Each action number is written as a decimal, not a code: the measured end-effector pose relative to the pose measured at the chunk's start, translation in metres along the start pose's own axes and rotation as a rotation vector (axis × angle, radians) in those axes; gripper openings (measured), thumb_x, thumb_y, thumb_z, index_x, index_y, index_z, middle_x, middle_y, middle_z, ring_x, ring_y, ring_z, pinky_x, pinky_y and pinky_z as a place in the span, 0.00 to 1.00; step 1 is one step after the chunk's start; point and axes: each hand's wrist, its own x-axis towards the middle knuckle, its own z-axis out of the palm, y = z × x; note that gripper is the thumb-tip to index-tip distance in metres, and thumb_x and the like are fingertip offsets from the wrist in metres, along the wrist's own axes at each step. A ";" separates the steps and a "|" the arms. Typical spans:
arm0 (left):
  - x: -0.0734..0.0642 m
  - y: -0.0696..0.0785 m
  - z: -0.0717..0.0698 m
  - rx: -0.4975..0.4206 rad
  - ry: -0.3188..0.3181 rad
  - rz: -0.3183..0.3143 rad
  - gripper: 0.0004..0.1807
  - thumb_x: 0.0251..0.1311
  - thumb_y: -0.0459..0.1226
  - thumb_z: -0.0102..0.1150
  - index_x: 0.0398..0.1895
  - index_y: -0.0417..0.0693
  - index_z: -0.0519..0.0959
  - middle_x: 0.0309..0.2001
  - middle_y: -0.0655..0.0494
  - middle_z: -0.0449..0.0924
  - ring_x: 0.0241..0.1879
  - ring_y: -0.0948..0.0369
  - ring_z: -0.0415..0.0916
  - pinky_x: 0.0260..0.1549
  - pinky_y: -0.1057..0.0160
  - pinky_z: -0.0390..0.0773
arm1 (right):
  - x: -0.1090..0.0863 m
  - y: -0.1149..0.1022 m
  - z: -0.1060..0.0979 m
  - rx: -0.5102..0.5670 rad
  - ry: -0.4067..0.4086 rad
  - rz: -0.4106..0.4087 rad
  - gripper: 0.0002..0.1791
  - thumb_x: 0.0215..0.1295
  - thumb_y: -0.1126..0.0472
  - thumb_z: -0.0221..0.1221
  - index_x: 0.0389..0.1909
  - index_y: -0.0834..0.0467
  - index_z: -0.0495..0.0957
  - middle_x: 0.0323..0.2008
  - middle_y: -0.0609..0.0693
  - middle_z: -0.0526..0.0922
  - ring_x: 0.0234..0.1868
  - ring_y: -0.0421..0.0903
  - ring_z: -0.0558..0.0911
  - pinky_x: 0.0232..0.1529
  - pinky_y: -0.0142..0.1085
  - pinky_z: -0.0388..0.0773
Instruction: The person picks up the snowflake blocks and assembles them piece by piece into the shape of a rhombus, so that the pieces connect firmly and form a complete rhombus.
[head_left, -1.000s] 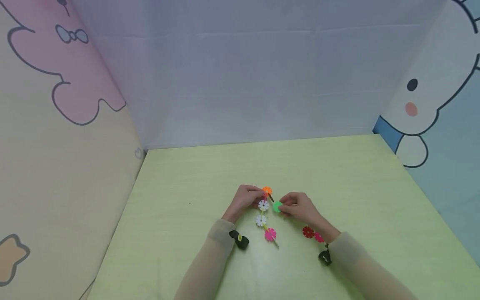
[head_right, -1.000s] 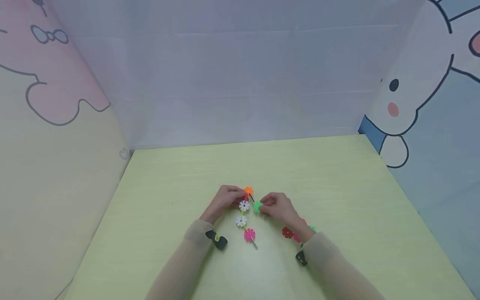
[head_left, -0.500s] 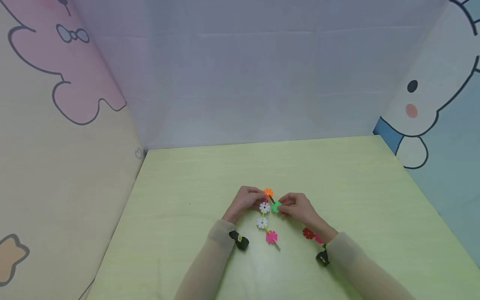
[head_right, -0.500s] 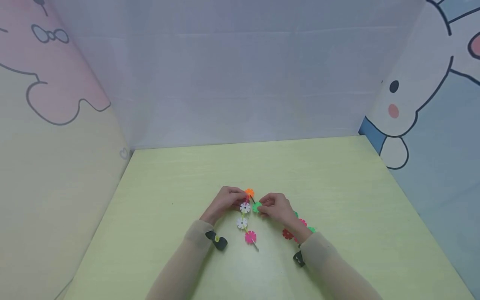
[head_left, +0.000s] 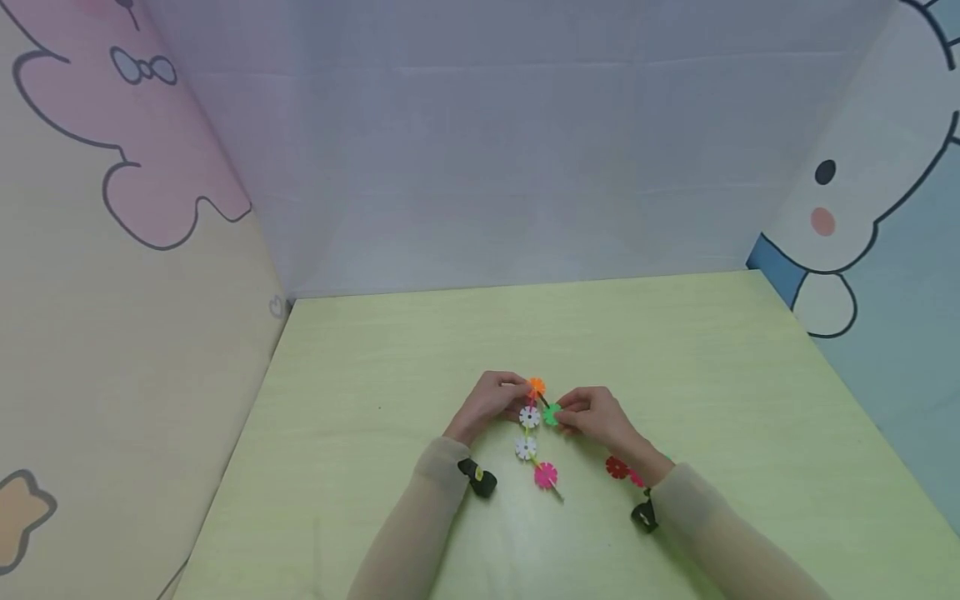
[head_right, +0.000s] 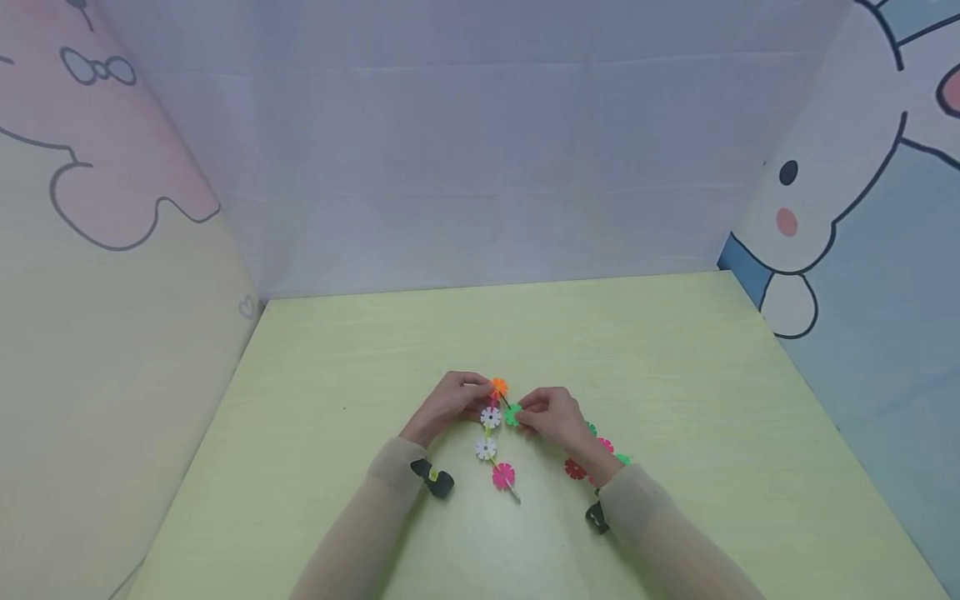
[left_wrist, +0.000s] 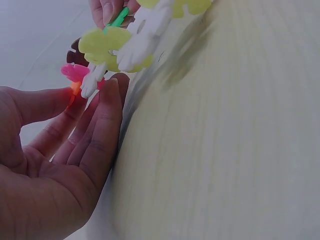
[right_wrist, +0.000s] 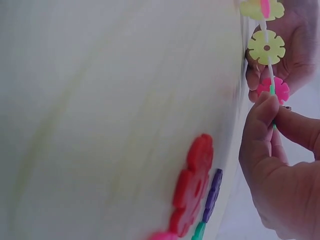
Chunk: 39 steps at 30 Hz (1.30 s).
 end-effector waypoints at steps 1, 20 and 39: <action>0.000 0.001 0.000 0.010 0.000 -0.002 0.08 0.61 0.37 0.61 0.37 0.41 0.83 0.30 0.48 0.84 0.28 0.57 0.81 0.27 0.60 0.80 | 0.000 0.000 0.001 0.000 0.005 0.004 0.10 0.61 0.70 0.62 0.40 0.72 0.77 0.28 0.59 0.83 0.28 0.54 0.83 0.34 0.42 0.80; 0.001 0.003 0.003 0.017 -0.011 -0.023 0.06 0.62 0.34 0.58 0.33 0.40 0.82 0.30 0.48 0.83 0.27 0.58 0.81 0.27 0.60 0.79 | 0.000 -0.007 0.006 0.017 0.082 0.075 0.09 0.60 0.71 0.63 0.39 0.73 0.78 0.28 0.59 0.83 0.26 0.53 0.83 0.32 0.40 0.80; -0.003 0.002 -0.004 0.044 -0.046 -0.015 0.08 0.62 0.38 0.59 0.36 0.42 0.83 0.30 0.47 0.83 0.27 0.57 0.81 0.28 0.59 0.80 | -0.001 -0.006 0.004 -0.029 0.001 0.028 0.09 0.62 0.72 0.60 0.42 0.71 0.78 0.30 0.57 0.82 0.30 0.53 0.83 0.34 0.42 0.80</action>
